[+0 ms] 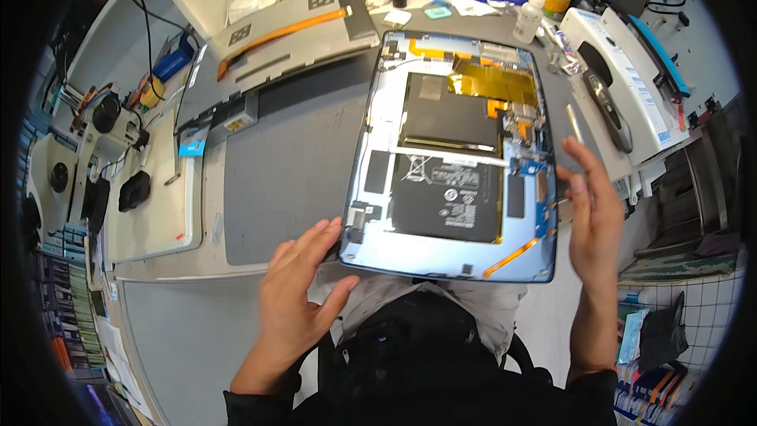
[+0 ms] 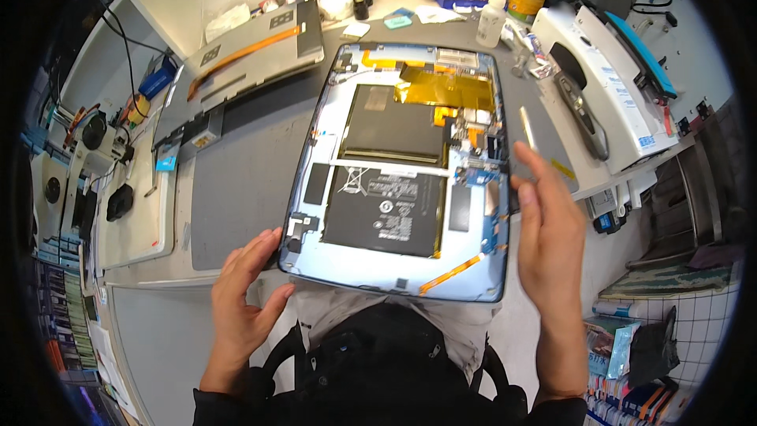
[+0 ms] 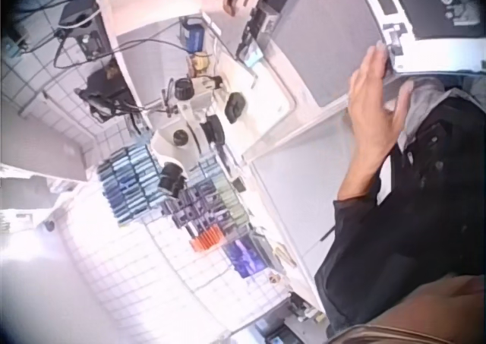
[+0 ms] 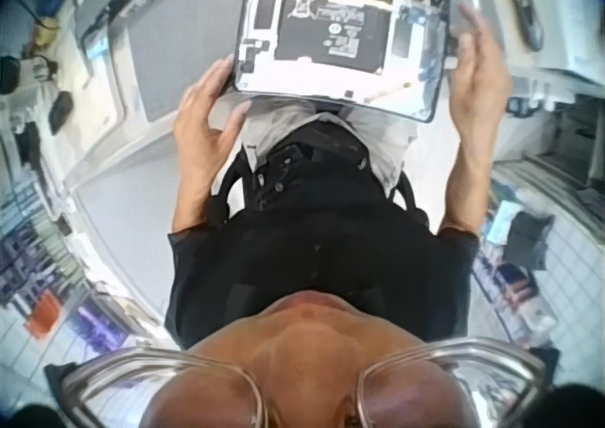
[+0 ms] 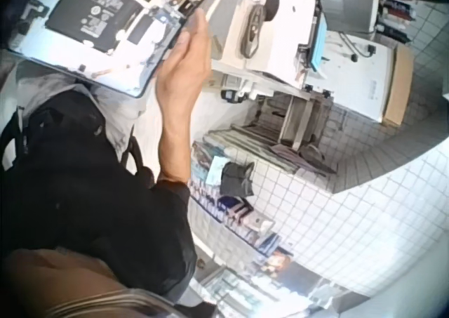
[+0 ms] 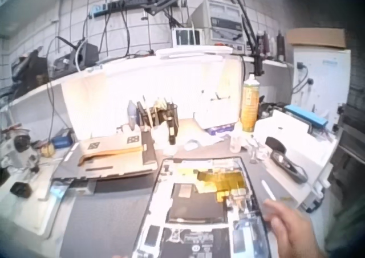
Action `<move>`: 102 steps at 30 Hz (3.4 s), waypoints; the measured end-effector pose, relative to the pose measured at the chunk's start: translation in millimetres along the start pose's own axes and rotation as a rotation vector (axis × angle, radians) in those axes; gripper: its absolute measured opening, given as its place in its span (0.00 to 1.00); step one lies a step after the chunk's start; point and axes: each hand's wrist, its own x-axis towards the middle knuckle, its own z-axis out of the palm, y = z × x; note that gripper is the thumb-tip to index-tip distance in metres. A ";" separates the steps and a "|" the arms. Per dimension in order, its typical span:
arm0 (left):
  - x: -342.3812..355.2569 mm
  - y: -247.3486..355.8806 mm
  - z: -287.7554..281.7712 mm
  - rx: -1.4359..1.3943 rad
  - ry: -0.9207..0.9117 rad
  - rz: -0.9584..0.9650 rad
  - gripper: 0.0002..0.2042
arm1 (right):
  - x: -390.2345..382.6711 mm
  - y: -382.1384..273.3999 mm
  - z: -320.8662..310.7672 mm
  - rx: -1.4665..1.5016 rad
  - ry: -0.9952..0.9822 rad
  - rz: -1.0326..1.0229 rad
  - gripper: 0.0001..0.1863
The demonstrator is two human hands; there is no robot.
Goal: The person uses a metal prying tool to carefully separate the screen assembly from the tablet's chassis. They work along the edges of the device, lifting the display to disconnect internal components and ribbon cables.
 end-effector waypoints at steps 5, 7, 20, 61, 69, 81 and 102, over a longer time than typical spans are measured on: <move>-8.5 19.8 -2.8 -0.132 -0.157 -0.003 0.26 | 17.2 8.4 -6.5 0.005 -0.057 0.023 0.18; -10.9 23.1 -0.6 -0.260 -0.225 -0.005 0.27 | 24.4 10.2 -7.4 -0.001 -0.076 0.030 0.19; -26.2 32.6 62.1 -1.180 -0.276 -0.287 0.31 | 16.2 18.8 -90.6 -0.039 -0.194 -0.339 0.21; 11.3 9.3 93.3 -1.640 -0.460 -0.508 0.16 | 15.7 8.8 -39.8 0.480 -0.871 -0.203 0.10; 11.4 10.3 93.1 -1.640 -0.449 -0.510 0.16 | 9.3 0.7 -44.8 0.409 -0.864 -0.155 0.08; 11.2 12.1 93.4 -1.639 -0.444 -0.524 0.16 | -43.2 -3.4 -46.3 0.290 -0.583 -0.145 0.10; 10.9 10.1 96.5 -1.630 -0.468 -0.491 0.20 | -71.8 -29.4 -53.8 0.149 -0.520 -0.109 0.11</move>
